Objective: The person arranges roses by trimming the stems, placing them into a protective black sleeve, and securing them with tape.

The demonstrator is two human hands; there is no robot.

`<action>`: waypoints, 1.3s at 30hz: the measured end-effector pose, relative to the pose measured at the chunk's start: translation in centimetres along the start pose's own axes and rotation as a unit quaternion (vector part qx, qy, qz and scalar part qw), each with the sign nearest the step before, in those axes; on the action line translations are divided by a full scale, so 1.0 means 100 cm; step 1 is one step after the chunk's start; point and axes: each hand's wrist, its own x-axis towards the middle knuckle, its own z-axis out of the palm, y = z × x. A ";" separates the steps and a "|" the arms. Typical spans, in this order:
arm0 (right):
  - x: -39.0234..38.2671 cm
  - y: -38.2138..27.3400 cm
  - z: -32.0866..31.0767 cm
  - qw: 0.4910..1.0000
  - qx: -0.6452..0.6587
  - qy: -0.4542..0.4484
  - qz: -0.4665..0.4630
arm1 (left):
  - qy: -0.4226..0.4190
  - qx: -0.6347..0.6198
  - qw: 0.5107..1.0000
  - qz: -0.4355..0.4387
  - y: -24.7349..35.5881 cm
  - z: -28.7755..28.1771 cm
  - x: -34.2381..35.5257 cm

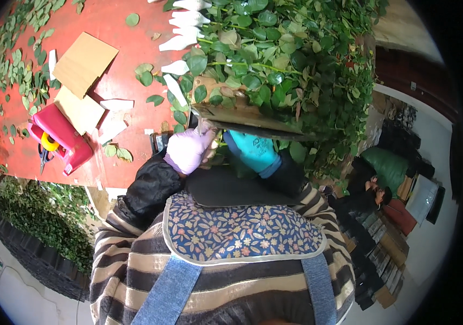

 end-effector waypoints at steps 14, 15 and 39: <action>0.007 0.004 0.003 0.998 -0.004 -0.046 -0.034 | 0.135 -0.135 0.974 0.121 0.006 -0.040 -0.002; 0.010 0.004 0.001 0.998 -0.011 -0.040 -0.039 | 0.215 -0.022 0.963 0.159 -0.014 -0.034 -0.011; 0.024 0.013 0.036 0.997 -0.023 -0.053 -0.058 | -0.060 0.213 0.969 0.112 -0.022 -0.014 -0.007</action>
